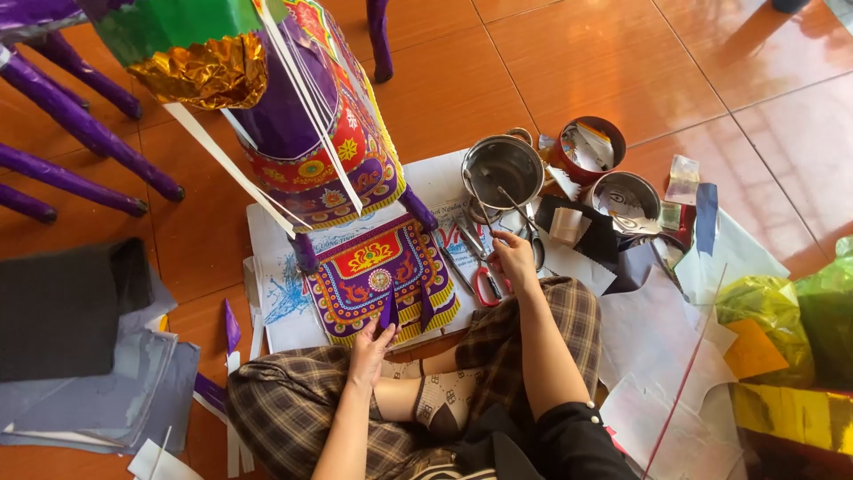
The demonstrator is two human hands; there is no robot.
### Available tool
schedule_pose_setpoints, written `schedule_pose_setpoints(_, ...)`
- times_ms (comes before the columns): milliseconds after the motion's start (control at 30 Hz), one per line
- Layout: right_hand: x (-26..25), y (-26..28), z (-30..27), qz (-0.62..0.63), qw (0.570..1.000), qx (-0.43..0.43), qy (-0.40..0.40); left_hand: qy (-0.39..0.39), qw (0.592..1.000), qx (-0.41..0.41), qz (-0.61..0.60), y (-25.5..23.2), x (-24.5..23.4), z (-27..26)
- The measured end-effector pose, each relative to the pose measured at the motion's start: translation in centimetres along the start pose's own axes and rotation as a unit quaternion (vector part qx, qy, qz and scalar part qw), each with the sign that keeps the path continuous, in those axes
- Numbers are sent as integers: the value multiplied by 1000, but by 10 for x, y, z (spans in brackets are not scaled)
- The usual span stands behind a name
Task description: Assembling and decorating traditional paper horses using glue and paper cutouts.
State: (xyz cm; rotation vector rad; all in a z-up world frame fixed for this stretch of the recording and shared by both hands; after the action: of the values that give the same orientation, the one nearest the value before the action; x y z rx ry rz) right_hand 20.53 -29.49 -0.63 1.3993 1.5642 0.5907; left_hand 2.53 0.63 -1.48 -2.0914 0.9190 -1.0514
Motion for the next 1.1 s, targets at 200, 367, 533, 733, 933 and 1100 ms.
schedule_pose_setpoints(200,-3,8,-4,58,997,3,-44,-13,1000,-17,-17,-3,-6,-20)
schedule_pose_setpoints(367,2,14,3,41,998,-7,-55,-17,1000,-9,6,-28,10,-43)
schedule_pose_setpoints(533,0,25,-7,98,995,-21,-18,-20,999,9,25,-42,18,-55)
schedule_pose_setpoints(733,-36,71,-114,55,985,-159,49,-18,988,87,125,-89,36,-79)
schedule_pose_setpoints(933,-40,56,-192,-313,869,-374,80,-21,966,130,222,-75,23,-67)
schedule_pose_setpoints(1100,-32,47,-225,-461,788,-394,107,-21,938,181,295,-62,18,-60)
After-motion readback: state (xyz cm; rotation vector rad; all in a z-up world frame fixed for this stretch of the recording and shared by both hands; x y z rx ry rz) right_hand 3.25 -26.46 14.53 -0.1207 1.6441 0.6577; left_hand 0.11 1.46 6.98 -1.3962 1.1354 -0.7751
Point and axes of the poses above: each hand's wrist, its own z-axis towards the middle knuckle, its own x-axis out of the palm, y = z × x, the point moved 3 cm from there along z, towards the middle knuckle, and after that the axes turned 10 degrees about -z, right-handed, at the moved point
